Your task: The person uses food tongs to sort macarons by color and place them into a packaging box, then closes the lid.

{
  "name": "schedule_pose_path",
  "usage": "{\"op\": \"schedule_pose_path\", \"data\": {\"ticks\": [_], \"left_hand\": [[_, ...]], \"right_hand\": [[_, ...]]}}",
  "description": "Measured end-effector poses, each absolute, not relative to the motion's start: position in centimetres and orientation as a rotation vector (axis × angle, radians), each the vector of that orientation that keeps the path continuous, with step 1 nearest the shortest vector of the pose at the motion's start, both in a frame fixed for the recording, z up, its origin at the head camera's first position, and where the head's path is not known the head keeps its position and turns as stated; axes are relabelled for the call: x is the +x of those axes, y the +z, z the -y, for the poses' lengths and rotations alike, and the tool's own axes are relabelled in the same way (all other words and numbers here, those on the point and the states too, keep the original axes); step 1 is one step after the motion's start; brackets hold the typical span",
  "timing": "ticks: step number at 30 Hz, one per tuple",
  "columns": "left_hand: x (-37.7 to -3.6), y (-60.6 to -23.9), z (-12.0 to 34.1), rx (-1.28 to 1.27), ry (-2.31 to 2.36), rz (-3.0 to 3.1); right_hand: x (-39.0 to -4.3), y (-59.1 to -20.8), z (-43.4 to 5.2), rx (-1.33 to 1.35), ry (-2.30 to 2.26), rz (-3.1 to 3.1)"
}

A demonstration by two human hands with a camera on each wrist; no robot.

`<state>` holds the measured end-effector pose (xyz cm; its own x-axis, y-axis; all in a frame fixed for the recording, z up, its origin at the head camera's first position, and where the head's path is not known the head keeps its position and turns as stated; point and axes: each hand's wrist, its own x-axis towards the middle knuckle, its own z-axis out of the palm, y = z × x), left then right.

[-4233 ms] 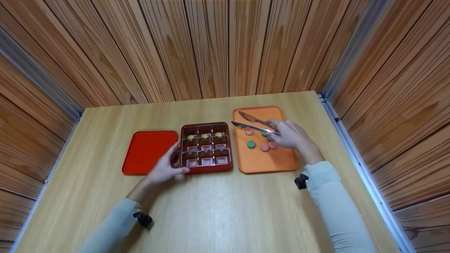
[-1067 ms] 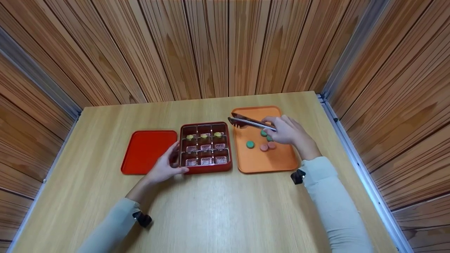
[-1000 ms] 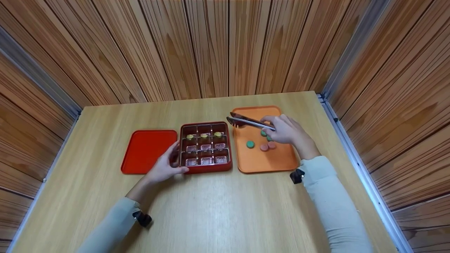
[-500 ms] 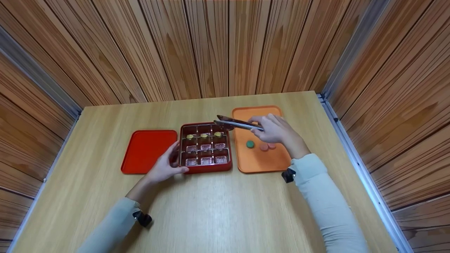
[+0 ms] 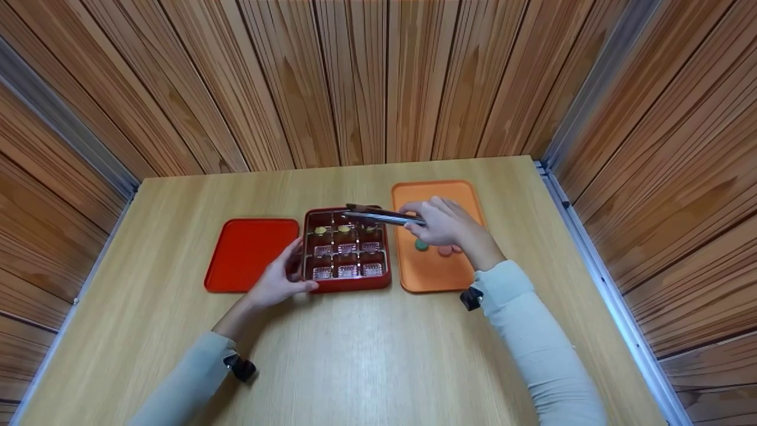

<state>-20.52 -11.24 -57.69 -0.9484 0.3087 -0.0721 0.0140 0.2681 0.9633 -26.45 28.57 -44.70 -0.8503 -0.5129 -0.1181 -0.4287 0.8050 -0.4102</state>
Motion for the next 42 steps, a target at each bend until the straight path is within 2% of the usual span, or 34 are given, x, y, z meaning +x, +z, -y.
{"op": "schedule_pose_path", "data": {"ticks": [9, 16, 25, 42], "left_hand": [[-20.5, -57.7, 11.3, 0.293, 1.721, -2.313], [-20.6, -57.6, 11.3, 0.286, 1.752, -2.268], [-20.6, -57.7, 11.3, 0.282, 1.762, -2.261], [-20.6, -57.7, 11.3, 0.31, 1.776, -2.248]], "right_hand": [[-26.4, -44.8, -26.6, -0.759, -0.519, -2.721], [-26.5, -45.5, -25.0, -0.898, -0.558, -2.741], [-26.1, -45.7, -22.9, -0.882, -0.506, -2.743], [-26.2, -46.5, -21.9, -0.965, -0.448, -2.727]]}}
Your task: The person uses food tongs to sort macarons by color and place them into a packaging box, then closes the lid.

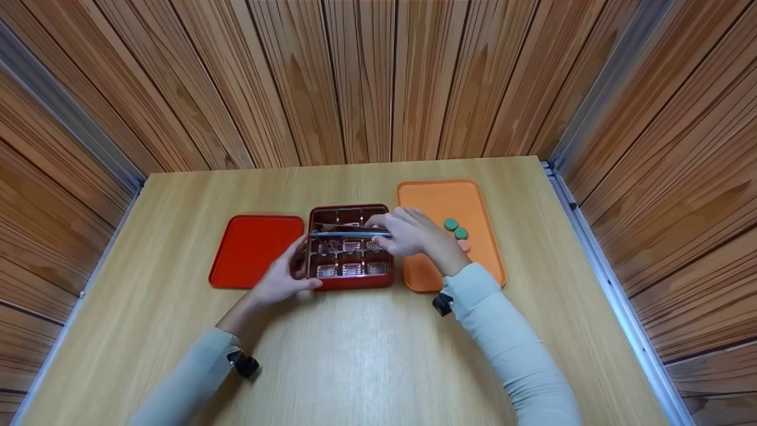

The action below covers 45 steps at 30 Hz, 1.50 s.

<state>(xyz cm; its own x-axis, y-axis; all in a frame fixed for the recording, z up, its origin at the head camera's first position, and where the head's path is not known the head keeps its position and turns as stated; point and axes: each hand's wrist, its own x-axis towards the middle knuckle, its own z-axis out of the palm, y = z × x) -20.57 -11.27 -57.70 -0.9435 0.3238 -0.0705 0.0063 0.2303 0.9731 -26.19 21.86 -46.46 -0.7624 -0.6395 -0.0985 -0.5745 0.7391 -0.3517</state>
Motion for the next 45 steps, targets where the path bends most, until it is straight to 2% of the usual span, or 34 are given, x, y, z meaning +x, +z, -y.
{"op": "schedule_pose_path", "data": {"ticks": [18, 33, 45], "left_hand": [[-20.6, -57.6, 11.7, 0.291, 1.748, -2.301], [-20.6, -57.7, 11.4, 0.287, 1.722, -2.302], [-20.5, -57.7, 11.3, 0.308, 1.772, -2.253]], "right_hand": [[-26.6, -46.8, -21.4, -0.934, -0.505, -2.708], [-26.5, -47.4, -23.9, -0.87, -0.58, -2.764], [-26.3, -46.8, -28.0, -0.739, -0.629, -2.779]]}}
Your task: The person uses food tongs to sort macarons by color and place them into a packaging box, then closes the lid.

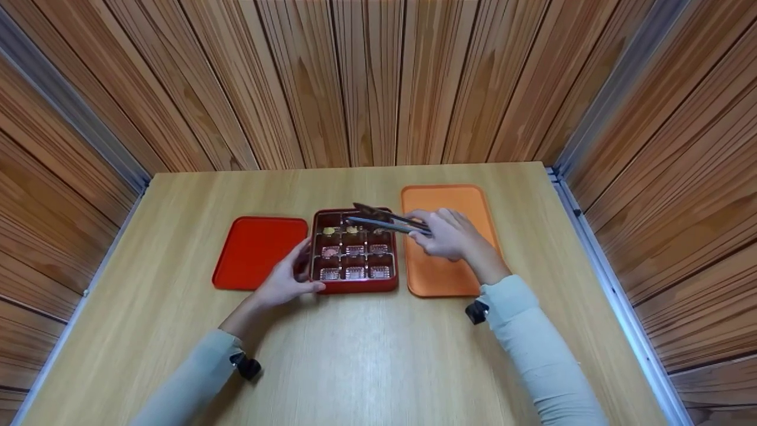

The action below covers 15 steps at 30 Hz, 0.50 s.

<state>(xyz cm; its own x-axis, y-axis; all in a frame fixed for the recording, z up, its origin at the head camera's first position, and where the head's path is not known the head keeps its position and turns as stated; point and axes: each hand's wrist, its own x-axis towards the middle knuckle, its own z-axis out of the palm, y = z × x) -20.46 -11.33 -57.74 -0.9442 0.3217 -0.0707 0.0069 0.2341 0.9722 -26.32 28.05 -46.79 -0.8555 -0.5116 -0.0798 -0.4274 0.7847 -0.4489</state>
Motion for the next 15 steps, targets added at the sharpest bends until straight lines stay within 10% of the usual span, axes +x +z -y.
{"op": "schedule_pose_path", "data": {"ticks": [15], "left_hand": [[-20.5, -57.9, 11.2, 0.331, 1.805, -2.241]], "right_hand": [[-25.4, -46.6, -33.0, -0.651, -0.578, -2.931]]}}
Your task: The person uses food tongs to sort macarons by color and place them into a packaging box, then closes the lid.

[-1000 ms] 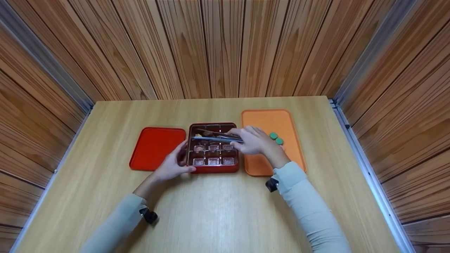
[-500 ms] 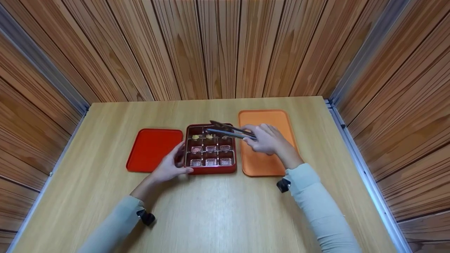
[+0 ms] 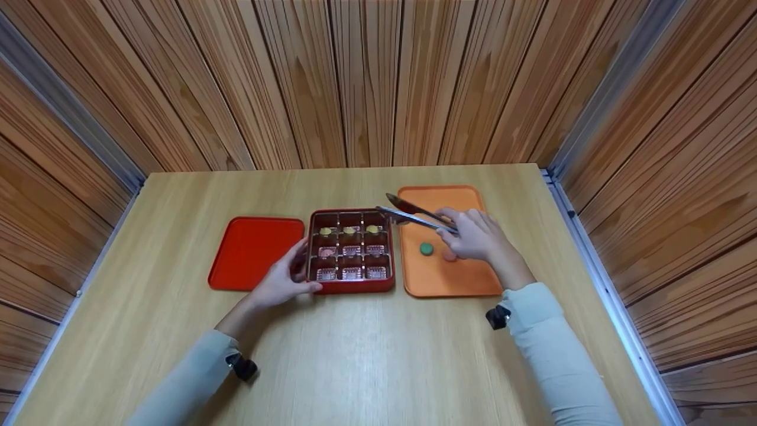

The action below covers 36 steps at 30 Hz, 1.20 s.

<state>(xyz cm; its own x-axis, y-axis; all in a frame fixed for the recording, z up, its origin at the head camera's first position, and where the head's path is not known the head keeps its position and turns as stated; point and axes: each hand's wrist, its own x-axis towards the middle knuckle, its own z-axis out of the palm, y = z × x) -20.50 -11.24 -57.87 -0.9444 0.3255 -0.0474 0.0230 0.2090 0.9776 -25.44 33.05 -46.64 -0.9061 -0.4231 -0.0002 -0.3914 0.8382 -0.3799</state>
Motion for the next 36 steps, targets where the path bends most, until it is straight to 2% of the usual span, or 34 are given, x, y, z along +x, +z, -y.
{"op": "schedule_pose_path", "data": {"ticks": [19, 36], "left_hand": [[-20.6, -58.0, 11.3, 0.305, 1.75, -2.27], [-20.6, -57.8, 11.4, 0.315, 1.742, -2.272]], "right_hand": [[-24.0, -47.6, -38.1, -0.465, -0.543, -2.961], [-22.8, -46.9, -41.3, -0.585, -0.545, -2.953]]}}
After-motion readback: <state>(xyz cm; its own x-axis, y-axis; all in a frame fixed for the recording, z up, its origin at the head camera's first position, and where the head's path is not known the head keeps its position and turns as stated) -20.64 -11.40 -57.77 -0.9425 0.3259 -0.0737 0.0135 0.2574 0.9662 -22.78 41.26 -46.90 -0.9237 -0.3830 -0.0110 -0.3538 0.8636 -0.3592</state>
